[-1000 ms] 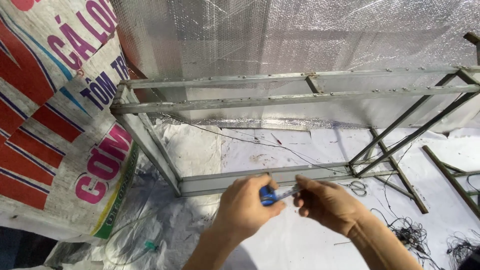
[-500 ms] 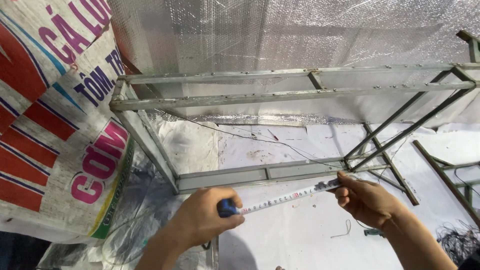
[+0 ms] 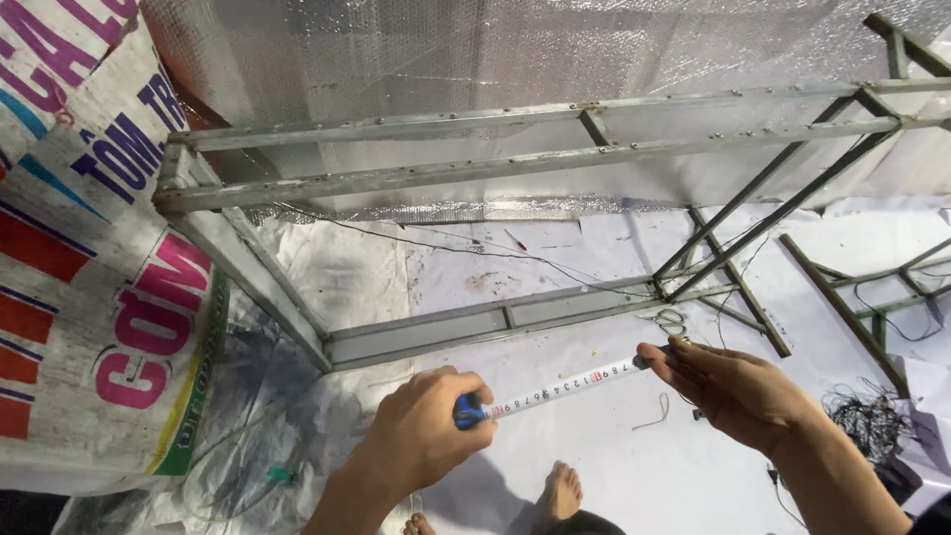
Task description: Measuring the dimensions of a metal frame structure using a tape measure
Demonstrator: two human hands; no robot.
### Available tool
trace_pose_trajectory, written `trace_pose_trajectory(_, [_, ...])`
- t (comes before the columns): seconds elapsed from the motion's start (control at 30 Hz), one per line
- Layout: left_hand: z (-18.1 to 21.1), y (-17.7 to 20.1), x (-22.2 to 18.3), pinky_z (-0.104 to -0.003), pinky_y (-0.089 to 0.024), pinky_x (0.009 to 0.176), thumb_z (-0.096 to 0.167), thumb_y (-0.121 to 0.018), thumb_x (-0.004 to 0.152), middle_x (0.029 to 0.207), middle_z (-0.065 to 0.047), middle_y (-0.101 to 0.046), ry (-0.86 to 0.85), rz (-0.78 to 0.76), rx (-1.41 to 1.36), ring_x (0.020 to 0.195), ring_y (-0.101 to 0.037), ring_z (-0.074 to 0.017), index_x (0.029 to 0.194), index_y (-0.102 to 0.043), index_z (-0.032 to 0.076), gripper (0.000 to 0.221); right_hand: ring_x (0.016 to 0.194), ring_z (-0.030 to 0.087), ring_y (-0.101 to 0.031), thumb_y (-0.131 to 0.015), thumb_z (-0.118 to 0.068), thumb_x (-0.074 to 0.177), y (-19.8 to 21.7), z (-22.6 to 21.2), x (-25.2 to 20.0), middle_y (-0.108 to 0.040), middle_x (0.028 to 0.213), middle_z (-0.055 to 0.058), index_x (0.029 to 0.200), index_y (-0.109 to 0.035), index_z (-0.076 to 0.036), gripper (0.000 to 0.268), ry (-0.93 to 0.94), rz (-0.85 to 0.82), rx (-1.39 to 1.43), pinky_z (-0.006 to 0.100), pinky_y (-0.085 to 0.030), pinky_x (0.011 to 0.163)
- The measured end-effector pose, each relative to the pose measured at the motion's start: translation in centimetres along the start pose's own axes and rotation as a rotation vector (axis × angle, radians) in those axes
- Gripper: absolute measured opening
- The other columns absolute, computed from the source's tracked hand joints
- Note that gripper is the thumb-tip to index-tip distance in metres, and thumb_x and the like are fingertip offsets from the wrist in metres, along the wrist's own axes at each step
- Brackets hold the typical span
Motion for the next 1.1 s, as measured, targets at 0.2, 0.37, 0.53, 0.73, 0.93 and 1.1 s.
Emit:
trace_pose_trajectory(0.2, [4.8, -2.0, 5.0, -0.035, -0.051, 0.073, 0.039, -0.068, 0.075, 0.087, 0.006, -0.071, -0.078, 0.137, 0.024, 0.077, -0.066, -0.0185, 0.100, -0.072, 0.022, 0.031, 0.082, 0.022, -0.064, -0.043, -0.017, 0.111, 8.4, -2.4, 7.4, -0.069, 0.105, 0.022, 0.123, -0.057, 0.007, 0.030, 0.092, -0.076, -0.005, 0.030, -0.058, 0.078])
trace_pose_trajectory(0.37, [13.1, -4.4, 11.8, -0.036, -0.052, 0.068, 0.039, -0.072, 0.074, 0.075, 0.004, -0.071, -0.064, 0.160, 0.017, 0.070, -0.067, -0.0179, 0.110, -0.065, 0.024, 0.040, 0.091, 0.026, -0.063, -0.050, -0.016, 0.109, 16.8, -8.6, 10.4, -0.065, 0.103, 0.020, 0.121, -0.058, 0.001, 0.022, 0.157, 0.057, -0.022, 0.036, -0.053, 0.078])
trace_pose_trajectory(0.53, [21.9, -6.4, 17.5, -0.033, -0.049, 0.062, 0.032, -0.079, 0.074, 0.070, 0.005, -0.066, -0.248, 0.346, -0.019, 0.062, -0.061, -0.0149, 0.092, -0.065, 0.019, 0.026, 0.100, 0.026, -0.057, -0.051, -0.015, 0.106, 25.7, -15.1, 13.7, -0.057, 0.111, 0.020, 0.124, -0.057, 0.004, 0.027, 0.202, 0.108, -0.057, 0.038, -0.047, 0.084])
trace_pose_trajectory(0.73, [28.6, -6.1, 22.5, -0.035, -0.051, 0.075, 0.028, -0.080, 0.073, 0.084, 0.002, -0.066, -0.225, 0.354, -0.043, 0.077, -0.064, -0.0166, 0.099, -0.069, 0.016, 0.031, 0.091, 0.024, -0.058, -0.047, -0.018, 0.109, 30.3, -20.1, 16.6, -0.061, 0.104, 0.017, 0.128, -0.057, -0.001, 0.027, 0.220, 0.072, 0.003, 0.038, -0.050, 0.080])
trace_pose_trajectory(0.93, [34.0, -4.4, 27.8, -0.034, -0.053, 0.074, 0.024, -0.081, 0.072, 0.089, 0.003, -0.072, -0.236, 0.327, -0.035, 0.079, -0.068, -0.0147, 0.105, -0.066, 0.018, 0.037, 0.087, 0.021, -0.059, -0.051, -0.019, 0.109, 32.5, -24.5, 19.7, -0.061, 0.097, 0.013, 0.116, -0.060, -0.002, 0.020, 0.251, 0.098, 0.059, 0.036, -0.052, 0.078])
trace_pose_trajectory(1.1, [37.1, -4.5, 34.6, -0.032, -0.053, 0.068, 0.031, -0.081, 0.072, 0.085, 0.004, -0.075, -0.194, 0.288, -0.105, 0.072, -0.068, -0.0140, 0.104, -0.067, 0.020, 0.036, 0.088, 0.019, -0.062, -0.055, -0.017, 0.107, 35.3, -30.4, 24.3, -0.062, 0.098, 0.012, 0.119, -0.061, -0.002, 0.021, 0.281, 0.114, 0.086, 0.032, -0.055, 0.078])
Point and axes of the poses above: each hand's wrist, its own x-axis towards the middle knuckle, its own y-axis out of the back of the hand, z = x × y, the point moved 7 cm from there along x, towards the middle knuckle
